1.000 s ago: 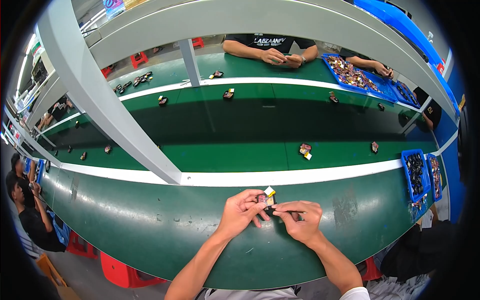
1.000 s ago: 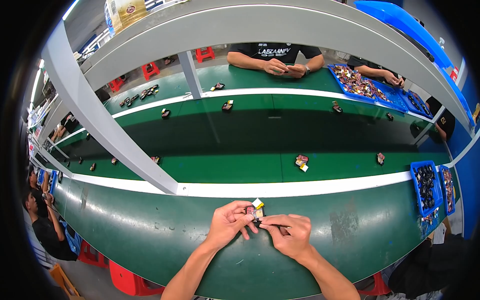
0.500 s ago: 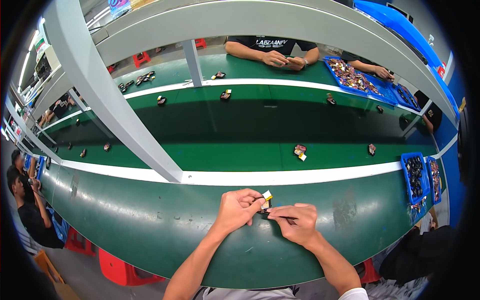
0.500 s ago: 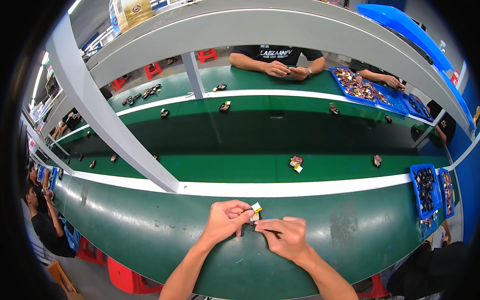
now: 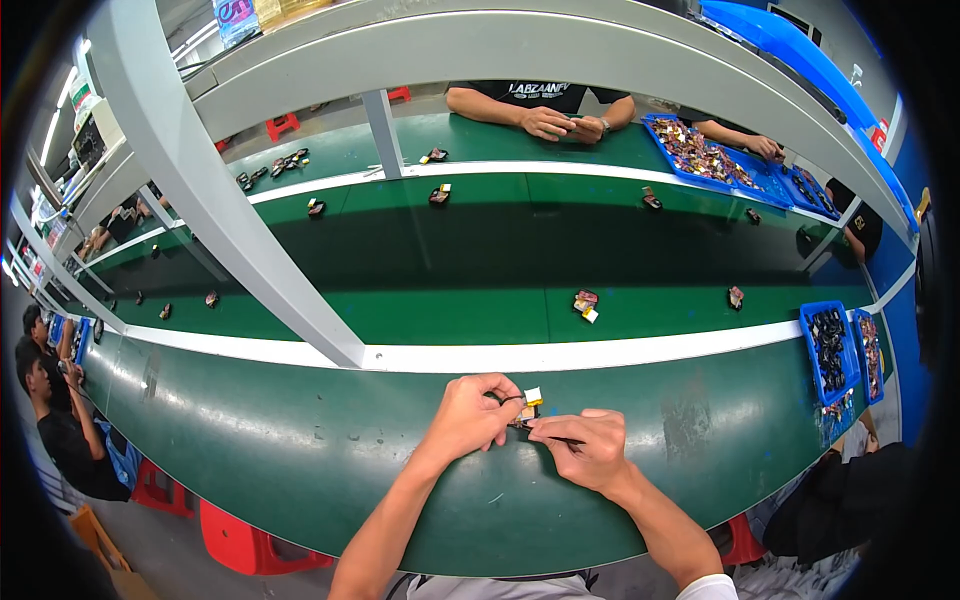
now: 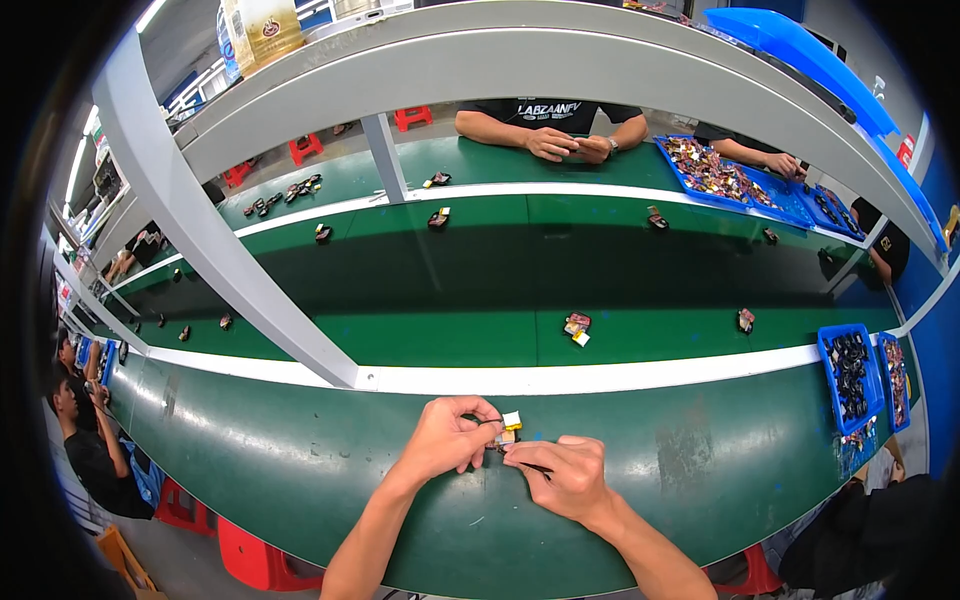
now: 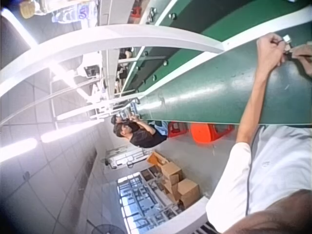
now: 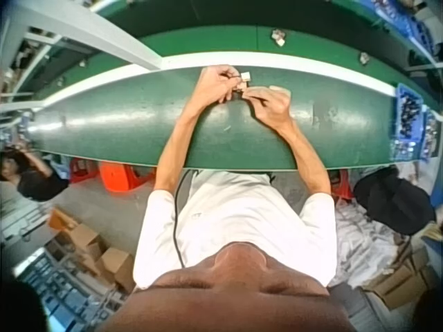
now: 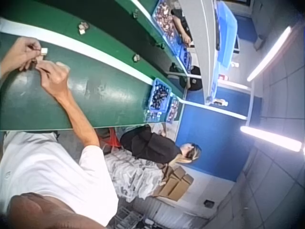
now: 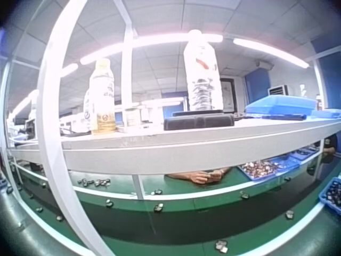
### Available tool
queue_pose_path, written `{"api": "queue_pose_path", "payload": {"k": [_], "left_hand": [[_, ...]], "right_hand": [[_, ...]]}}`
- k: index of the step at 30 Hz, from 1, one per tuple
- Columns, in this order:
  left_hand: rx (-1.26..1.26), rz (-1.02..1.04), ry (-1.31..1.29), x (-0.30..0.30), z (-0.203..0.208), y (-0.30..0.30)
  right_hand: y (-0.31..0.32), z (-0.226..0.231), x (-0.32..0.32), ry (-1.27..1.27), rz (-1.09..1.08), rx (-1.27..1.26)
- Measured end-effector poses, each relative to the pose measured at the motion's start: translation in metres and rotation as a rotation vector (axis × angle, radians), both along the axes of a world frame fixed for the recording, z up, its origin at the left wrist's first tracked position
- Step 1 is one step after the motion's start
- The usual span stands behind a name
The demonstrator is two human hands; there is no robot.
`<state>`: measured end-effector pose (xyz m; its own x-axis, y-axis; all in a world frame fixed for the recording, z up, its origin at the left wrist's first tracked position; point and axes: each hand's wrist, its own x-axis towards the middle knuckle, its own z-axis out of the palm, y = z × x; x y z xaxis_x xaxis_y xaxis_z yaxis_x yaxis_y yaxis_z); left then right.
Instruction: Assembling small electronic components on an assembly line using an assembly tool.
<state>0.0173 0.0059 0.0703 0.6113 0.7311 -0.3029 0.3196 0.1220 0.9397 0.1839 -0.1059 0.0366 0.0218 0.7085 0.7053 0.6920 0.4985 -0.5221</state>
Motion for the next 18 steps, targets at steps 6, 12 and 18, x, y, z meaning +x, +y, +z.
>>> {"api": "queue_pose_path", "payload": {"k": [6, 12, 18], "left_hand": [[-0.003, 0.061, -0.103, -0.001, -0.014, -0.004], [-0.08, 0.056, -0.165, -0.001, -0.018, -0.003], [-0.221, -0.004, -0.264, -0.005, -0.017, 0.0]], "right_hand": [[0.0, -0.002, 0.001, -0.001, -0.008, 0.006], [0.001, -0.005, 0.003, 0.004, -0.02, 0.002], [0.002, -0.002, 0.005, 0.011, -0.024, -0.015]]}}
